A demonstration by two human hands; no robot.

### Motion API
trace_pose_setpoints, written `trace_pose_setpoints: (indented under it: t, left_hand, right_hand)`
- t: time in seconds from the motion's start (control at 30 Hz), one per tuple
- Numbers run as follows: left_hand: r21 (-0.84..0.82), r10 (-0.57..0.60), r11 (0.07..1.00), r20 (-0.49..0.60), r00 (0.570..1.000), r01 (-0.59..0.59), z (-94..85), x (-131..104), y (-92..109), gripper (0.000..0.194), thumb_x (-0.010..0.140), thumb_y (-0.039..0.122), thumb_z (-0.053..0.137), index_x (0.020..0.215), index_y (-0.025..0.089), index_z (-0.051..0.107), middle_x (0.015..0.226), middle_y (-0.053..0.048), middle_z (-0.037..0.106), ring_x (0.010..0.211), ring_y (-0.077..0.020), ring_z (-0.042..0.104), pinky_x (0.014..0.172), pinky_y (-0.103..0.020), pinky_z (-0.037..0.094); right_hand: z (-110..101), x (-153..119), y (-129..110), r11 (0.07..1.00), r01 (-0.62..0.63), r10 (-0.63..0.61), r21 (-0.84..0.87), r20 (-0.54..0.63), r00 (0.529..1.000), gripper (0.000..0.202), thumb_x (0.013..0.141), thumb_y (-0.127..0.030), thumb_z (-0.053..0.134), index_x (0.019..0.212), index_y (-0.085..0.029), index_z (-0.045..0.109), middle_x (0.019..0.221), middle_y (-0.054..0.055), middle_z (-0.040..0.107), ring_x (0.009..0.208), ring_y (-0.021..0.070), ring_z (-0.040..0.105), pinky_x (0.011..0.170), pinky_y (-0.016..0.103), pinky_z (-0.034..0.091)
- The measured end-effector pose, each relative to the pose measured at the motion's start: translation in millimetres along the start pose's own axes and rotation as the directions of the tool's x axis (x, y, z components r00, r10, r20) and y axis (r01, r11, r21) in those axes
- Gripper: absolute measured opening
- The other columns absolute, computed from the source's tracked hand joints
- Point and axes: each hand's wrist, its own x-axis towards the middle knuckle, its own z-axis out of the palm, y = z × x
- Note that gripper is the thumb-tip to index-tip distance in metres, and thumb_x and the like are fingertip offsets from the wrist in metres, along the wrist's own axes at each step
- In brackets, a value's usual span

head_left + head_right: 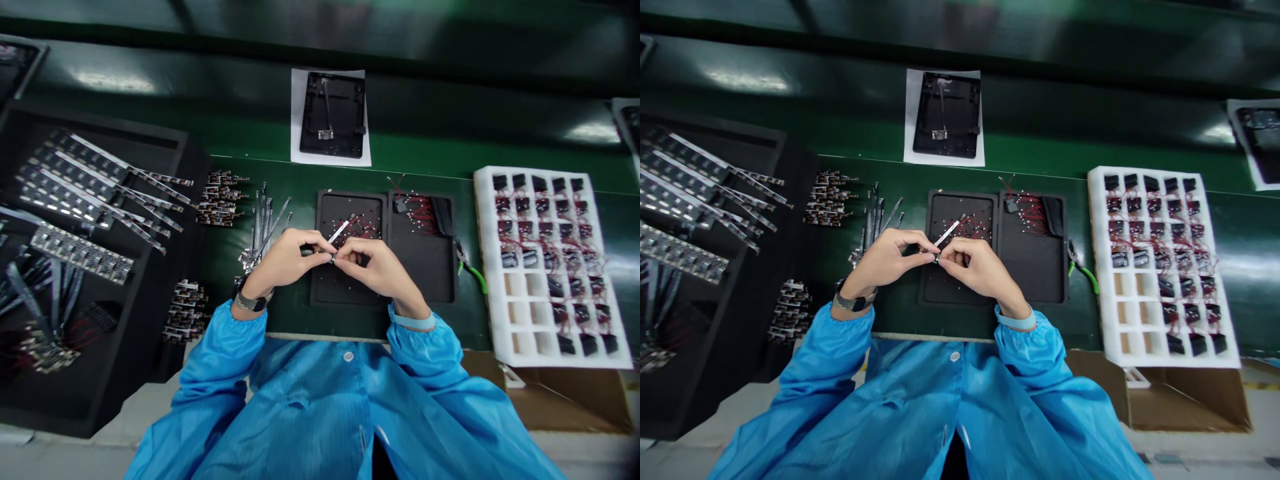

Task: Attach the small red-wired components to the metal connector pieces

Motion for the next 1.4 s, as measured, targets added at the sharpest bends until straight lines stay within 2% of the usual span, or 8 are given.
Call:
trace_pose_setpoints:
  t: [0.2, 0.5, 0.87, 1.4]
  left_hand:
    - [-0.002, -0.005, 1.000, 0.027, 1.000, 0.005, -1.8, -0.8, 0.3, 0.009, 0.088, 0.020, 0.076, 0.093, 0.021, 0.083, 0.087, -0.004, 0.076, 0.080, -0.0179, 0.069, 0.076, -0.030, 0.051]
    - [0.034, -0.006, 0.999, -0.014, 1.000, 0.006, 1.5, 0.8, 3.8, 0.009, 0.087, 0.018, 0.074, 0.089, 0.021, 0.083, 0.086, -0.004, 0.078, 0.078, -0.0186, 0.070, 0.075, -0.031, 0.052]
    - [-0.064, -0.034, 0.997, 0.031, 0.999, 0.036, -4.3, 0.3, -1.9, 0.008, 0.086, 0.021, 0.079, 0.092, 0.021, 0.084, 0.082, -0.004, 0.078, 0.075, -0.0177, 0.070, 0.072, -0.029, 0.052]
    - [-0.131, -0.041, 0.990, 0.043, 0.998, 0.046, -2.8, 1.9, -2.9, 0.005, 0.081, 0.020, 0.082, 0.086, 0.021, 0.084, 0.082, -0.005, 0.080, 0.075, -0.0190, 0.072, 0.073, -0.030, 0.055]
  right_hand:
    - [-1.7, -0.2, 1.1, 0.999, -0.039, 0.038, 0.019, 0.043, 0.998, 0.020, 0.097, -0.036, 0.071, 0.088, -0.019, 0.075, 0.078, 0.001, 0.066, 0.066, 0.0135, 0.054, 0.063, 0.029, 0.042]
    - [2.8, 0.9, 4.1, 0.997, -0.075, 0.075, 0.014, 0.006, 0.997, 0.024, 0.096, -0.040, 0.071, 0.086, -0.018, 0.074, 0.073, 0.000, 0.064, 0.063, 0.0129, 0.051, 0.060, 0.028, 0.040]
    - [0.9, 1.9, -4.1, 0.997, -0.056, 0.056, 0.061, 0.002, 0.998, 0.025, 0.095, -0.042, 0.075, 0.086, -0.020, 0.077, 0.078, 0.002, 0.068, 0.067, 0.0145, 0.055, 0.063, 0.030, 0.041]
    - [0.7, 2.0, -0.6, 0.989, -0.059, 0.056, 0.135, 0.028, 0.998, 0.027, 0.093, -0.044, 0.078, 0.082, -0.020, 0.077, 0.078, 0.003, 0.069, 0.071, 0.0167, 0.056, 0.065, 0.032, 0.042]
